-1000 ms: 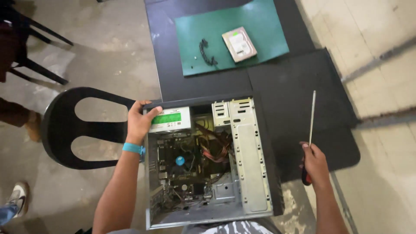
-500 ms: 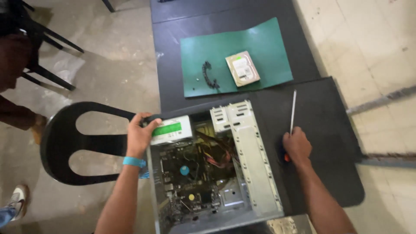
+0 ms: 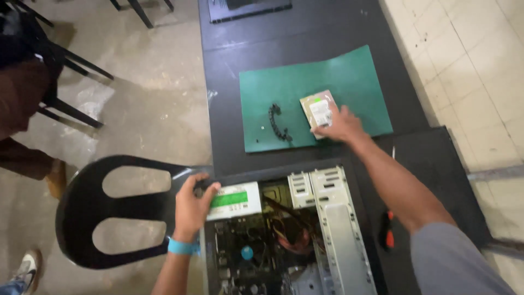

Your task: The person installs a power supply unit into a computer case and secures it with screws using a screwdriver. They then connect power cables to the motherboard and organize the internal wiring.

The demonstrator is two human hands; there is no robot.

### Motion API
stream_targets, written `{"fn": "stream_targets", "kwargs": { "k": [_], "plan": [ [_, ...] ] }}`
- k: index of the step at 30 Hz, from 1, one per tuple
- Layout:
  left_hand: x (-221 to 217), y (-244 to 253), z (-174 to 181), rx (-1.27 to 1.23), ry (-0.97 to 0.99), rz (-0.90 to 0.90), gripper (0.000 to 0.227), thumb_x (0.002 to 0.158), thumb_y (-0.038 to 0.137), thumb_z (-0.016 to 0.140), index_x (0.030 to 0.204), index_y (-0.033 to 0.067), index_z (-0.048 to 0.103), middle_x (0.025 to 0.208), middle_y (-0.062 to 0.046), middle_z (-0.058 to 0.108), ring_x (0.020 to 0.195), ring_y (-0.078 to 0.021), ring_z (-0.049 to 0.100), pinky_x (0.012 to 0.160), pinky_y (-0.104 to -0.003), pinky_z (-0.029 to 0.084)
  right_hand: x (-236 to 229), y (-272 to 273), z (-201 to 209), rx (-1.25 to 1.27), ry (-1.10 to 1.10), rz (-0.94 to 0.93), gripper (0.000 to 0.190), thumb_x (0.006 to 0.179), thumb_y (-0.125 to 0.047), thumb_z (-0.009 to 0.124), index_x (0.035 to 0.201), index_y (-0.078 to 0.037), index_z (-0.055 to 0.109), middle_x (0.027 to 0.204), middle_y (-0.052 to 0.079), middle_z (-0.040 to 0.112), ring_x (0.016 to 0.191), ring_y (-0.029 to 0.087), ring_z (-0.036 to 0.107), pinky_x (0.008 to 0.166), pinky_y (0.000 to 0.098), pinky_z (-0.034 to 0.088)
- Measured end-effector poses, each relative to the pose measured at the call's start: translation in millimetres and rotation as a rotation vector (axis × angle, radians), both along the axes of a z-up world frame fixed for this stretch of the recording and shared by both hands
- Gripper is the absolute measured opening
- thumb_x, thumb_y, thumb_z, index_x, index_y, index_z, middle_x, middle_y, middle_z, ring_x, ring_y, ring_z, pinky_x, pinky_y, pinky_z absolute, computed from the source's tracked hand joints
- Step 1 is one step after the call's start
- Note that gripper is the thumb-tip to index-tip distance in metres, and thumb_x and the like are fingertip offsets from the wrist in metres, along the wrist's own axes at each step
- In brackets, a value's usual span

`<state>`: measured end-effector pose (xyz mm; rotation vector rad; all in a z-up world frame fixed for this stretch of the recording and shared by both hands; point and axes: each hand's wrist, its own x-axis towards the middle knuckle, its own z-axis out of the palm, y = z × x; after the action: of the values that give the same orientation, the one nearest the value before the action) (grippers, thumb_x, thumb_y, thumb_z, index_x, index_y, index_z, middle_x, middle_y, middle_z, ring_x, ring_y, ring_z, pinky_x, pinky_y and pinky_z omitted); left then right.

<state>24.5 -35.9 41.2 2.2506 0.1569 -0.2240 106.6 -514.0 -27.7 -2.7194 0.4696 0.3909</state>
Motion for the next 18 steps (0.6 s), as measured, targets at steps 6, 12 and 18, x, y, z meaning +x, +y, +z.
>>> {"fn": "stream_targets", "kwargs": {
  "k": [6,12,18],
  "plan": [
    [-25.5,10.9,-13.0,0.104,-0.357,-0.169,0.060,0.099,0.032,0.077,0.147,0.0018,0.060,0.148,-0.020,0.065,0.140,-0.0389,0.061,0.113,-0.052,0.055,20.6,2.5,-47.3,-0.130,0.032,0.077,0.116,0.076,-0.067,0.078,0.170,-0.021,0.028,0.153,0.028,0.039,0.129,0.050,0.046,0.103,0.0588,0.046],
    [-60.3,-7.1,38.4,0.196,-0.487,-0.230,0.059,0.099,0.031,0.076,0.148,0.0025,0.059,0.153,-0.021,0.057,0.144,-0.0425,0.054,0.118,-0.064,0.053,-5.6,-66.5,-21.2,0.653,-0.225,-0.207,0.078,0.075,-0.034,0.087,0.150,-0.027,0.068,0.139,0.004,0.068,0.111,0.022,0.065,0.088,0.0326,0.050],
    [-92.7,-74.4,121.8,0.119,-0.638,-0.519,0.062,0.099,0.038,0.079,0.150,0.0095,0.056,0.157,-0.019,0.053,0.144,-0.0417,0.053,0.116,-0.066,0.051,-93.0,-94.9,89.6,1.152,-0.181,0.351,0.099,0.074,-0.061,0.079,0.158,-0.014,0.057,0.166,0.011,0.054,0.157,0.031,0.048,0.126,0.0587,0.036]
  ]
}}
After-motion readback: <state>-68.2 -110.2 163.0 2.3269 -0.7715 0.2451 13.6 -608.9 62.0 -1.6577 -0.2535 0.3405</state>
